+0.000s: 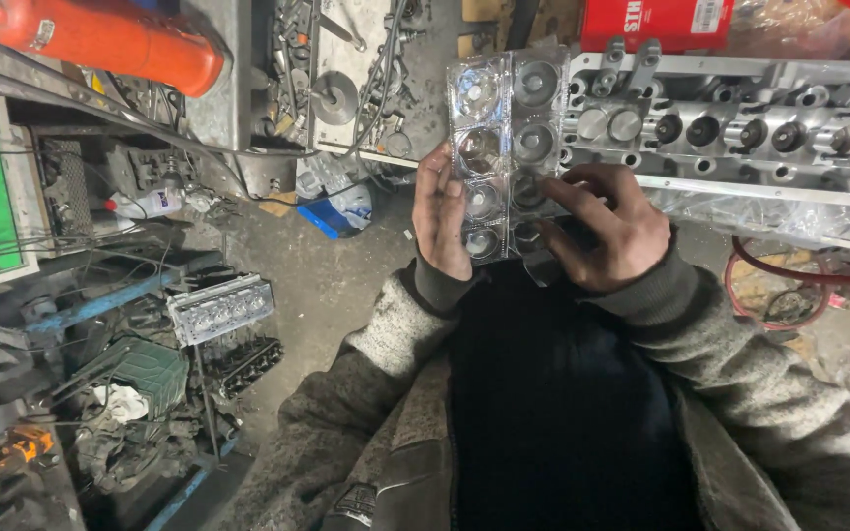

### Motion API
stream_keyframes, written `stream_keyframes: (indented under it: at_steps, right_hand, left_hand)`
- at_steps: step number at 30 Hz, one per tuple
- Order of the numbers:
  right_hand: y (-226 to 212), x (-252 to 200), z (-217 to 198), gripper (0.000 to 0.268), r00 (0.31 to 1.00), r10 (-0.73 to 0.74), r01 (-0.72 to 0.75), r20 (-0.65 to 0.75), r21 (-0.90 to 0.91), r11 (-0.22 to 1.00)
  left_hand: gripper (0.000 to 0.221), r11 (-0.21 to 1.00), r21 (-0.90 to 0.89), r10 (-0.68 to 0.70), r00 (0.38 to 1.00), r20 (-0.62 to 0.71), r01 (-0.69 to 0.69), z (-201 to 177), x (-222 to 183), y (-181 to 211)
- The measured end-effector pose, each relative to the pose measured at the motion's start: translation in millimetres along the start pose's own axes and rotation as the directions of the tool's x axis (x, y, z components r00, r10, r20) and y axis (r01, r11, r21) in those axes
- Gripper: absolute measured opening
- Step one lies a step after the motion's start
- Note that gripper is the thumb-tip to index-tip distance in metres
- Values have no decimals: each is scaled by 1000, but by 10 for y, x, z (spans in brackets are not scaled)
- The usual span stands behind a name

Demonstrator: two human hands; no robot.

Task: Inspecting and cleaning engine components, specifically valve lifters and related hardware, in an automotive workshop.

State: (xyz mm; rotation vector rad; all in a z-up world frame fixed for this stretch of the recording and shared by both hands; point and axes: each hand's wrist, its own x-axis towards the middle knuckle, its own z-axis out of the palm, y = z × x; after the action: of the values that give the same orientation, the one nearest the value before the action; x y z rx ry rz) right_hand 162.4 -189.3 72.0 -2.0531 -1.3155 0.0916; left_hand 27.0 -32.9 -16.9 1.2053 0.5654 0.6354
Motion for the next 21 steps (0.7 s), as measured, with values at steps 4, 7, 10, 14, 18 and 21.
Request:
stream_keyframes:
  at_steps: [4, 7, 10, 14, 18, 21]
  right_hand:
    - [-66, 58, -1, 51, 1000, 22, -22, 8, 26, 999]
    - [-107, 207, -15, 49, 999, -19, 19, -30, -5, 1000]
    - [84, 214, 82, 64, 940, -117, 176, -319, 165, 970]
    - [575, -240, 363, 58, 782, 463, -589, 417, 737, 331]
    - [4, 155, 134, 63, 856, 464, -423, 229, 826, 373]
    - [-63, 186, 103, 59, 902, 17, 106, -432, 259, 960]
  left_hand:
    - [58, 1000, 17, -5, 998, 65, 4, 9, 5, 157]
    - [59, 999, -23, 48, 998, 44, -47, 35, -21, 149]
    - [58, 990, 140, -2, 999, 50, -5, 92, -22, 300]
    - [58, 997, 68, 10, 983, 184, -23, 115, -45, 248]
    - [59, 997, -14, -73, 981, 182, 77, 98, -90, 179]
    - [59, 998, 57, -22, 978, 208, 10, 63, -98, 248]
